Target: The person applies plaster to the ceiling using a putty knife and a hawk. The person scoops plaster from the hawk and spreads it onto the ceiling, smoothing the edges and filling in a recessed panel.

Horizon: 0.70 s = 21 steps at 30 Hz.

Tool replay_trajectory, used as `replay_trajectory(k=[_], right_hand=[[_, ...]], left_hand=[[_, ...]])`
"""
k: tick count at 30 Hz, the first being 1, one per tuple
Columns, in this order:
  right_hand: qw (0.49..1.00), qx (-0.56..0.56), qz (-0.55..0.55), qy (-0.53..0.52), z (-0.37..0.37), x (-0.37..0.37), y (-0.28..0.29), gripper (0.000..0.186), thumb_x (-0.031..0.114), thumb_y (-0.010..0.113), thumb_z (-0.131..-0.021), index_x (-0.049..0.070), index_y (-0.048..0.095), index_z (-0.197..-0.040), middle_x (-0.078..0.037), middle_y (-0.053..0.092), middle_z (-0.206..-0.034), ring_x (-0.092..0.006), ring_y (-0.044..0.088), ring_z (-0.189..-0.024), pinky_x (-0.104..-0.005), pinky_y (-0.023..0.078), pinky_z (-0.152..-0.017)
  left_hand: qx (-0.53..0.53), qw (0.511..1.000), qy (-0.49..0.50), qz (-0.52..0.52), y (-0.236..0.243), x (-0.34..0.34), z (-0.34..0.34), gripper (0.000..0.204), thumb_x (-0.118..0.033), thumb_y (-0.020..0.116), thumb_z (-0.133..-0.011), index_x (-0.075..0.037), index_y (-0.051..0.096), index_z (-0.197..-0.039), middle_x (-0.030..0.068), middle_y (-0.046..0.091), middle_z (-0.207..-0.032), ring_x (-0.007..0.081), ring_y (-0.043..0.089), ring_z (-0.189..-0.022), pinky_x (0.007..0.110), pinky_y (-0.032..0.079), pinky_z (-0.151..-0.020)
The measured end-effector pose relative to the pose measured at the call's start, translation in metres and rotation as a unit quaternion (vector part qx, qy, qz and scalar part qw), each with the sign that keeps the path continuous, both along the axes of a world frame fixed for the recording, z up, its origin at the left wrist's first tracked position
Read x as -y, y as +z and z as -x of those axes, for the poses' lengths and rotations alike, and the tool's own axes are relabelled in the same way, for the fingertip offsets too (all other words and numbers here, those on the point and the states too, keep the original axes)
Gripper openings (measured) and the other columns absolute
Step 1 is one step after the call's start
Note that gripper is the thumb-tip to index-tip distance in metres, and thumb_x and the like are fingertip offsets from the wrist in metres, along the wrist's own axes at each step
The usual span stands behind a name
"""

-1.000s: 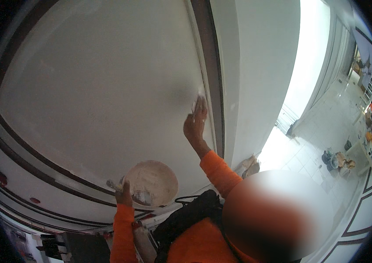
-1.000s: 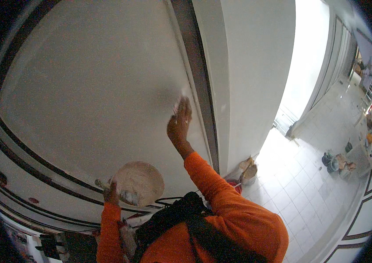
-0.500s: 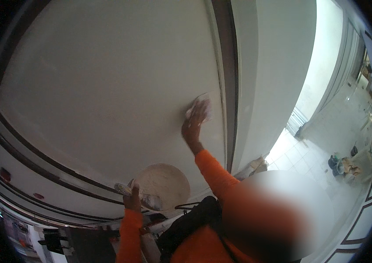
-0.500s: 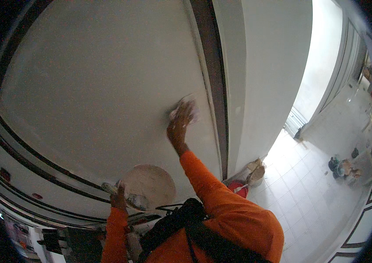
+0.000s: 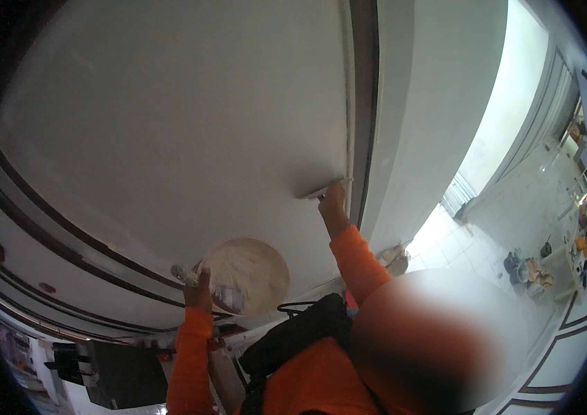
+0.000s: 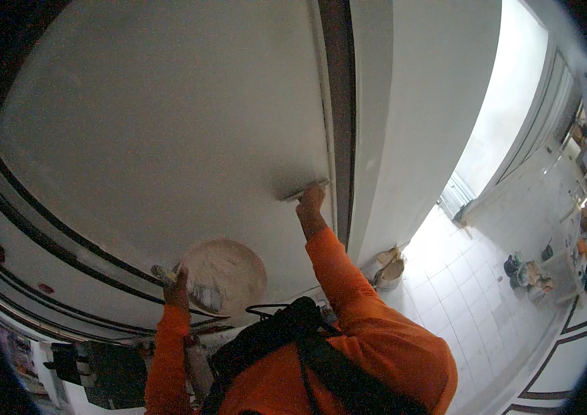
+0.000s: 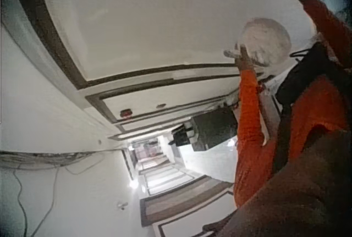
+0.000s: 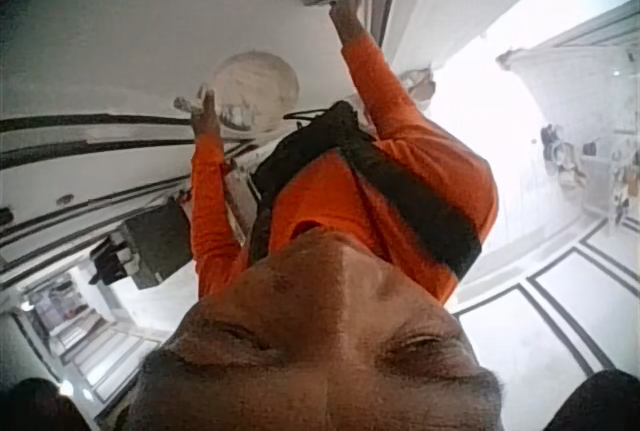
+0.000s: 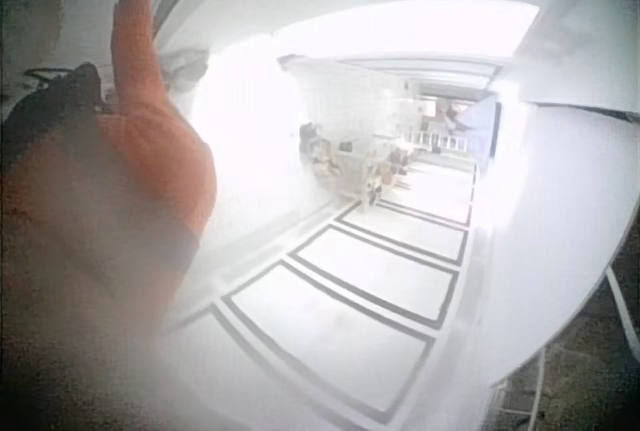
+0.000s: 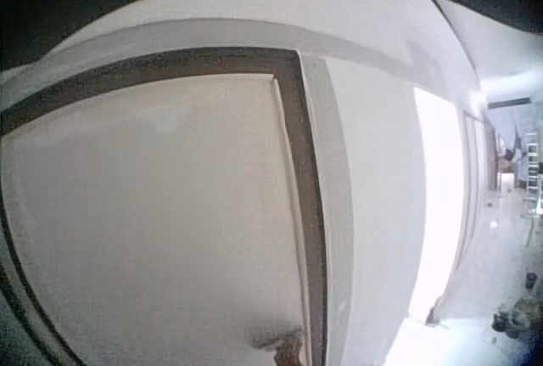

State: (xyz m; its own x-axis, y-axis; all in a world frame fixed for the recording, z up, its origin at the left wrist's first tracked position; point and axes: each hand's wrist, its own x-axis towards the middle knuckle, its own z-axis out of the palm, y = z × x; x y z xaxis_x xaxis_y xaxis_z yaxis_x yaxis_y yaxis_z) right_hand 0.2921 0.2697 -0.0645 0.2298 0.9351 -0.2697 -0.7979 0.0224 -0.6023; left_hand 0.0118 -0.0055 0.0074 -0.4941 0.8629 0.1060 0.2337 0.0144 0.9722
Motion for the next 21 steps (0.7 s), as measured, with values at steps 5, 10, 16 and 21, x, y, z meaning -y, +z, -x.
replay_trajectory(k=[5, 10, 16, 21], right_hand=[[0.994, 0.089, -0.059, 0.000, -0.013, -0.034, 0.078, 0.037, 0.026, 0.054, -0.081, 0.010, 0.047, -0.114, -0.006, 0.046, -0.111, -0.0230, 0.044, -0.104, -0.0442, 0.038, -0.086], [0.972, -0.056, -0.220, -0.059, 0.001, 0.004, 0.206, 0.031, 0.021, 0.050, -0.085, 0.003, 0.049, -0.111, -0.008, 0.051, -0.101, -0.0247, 0.050, -0.091, -0.0419, 0.038, -0.082], [0.913, 0.223, -0.338, 0.043, -0.015, 0.042, 0.224, 0.033, 0.027, 0.050, -0.085, 0.001, 0.052, -0.106, -0.009, 0.057, -0.093, -0.0228, 0.057, -0.082, -0.0382, 0.048, -0.068], [0.787, 0.147, -0.298, 0.520, -0.067, 0.020, 0.130, 0.044, 0.035, 0.050, -0.089, 0.003, 0.049, -0.120, -0.013, 0.051, -0.120, -0.0260, 0.052, -0.105, -0.0386, 0.045, -0.088]], left_hand=[[0.025, 0.998, 0.056, 0.014, -0.012, -0.001, 0.002, 0.052, -0.035, 0.062, -0.083, 0.006, 0.054, -0.113, 0.0120, 0.057, -0.110, 0.0203, 0.054, -0.097, 0.030, 0.040, -0.087], [-0.010, 0.999, 0.025, 0.039, -0.018, 0.003, 0.012, 0.053, -0.037, 0.060, -0.083, 0.006, 0.053, -0.114, 0.0130, 0.058, -0.108, 0.0206, 0.054, -0.098, 0.030, 0.041, -0.087], [0.026, 0.999, 0.029, -0.019, -0.017, 0.008, 0.014, 0.065, -0.043, 0.060, -0.082, 0.005, 0.045, -0.123, 0.0143, 0.057, -0.104, 0.0196, 0.054, -0.091, 0.032, 0.042, -0.080], [-0.055, 0.994, 0.067, 0.065, 0.018, 0.003, -0.010, 0.069, -0.046, 0.060, -0.081, 0.006, 0.043, -0.123, 0.0137, 0.058, -0.097, 0.0206, 0.053, -0.086, 0.034, 0.043, -0.078]])
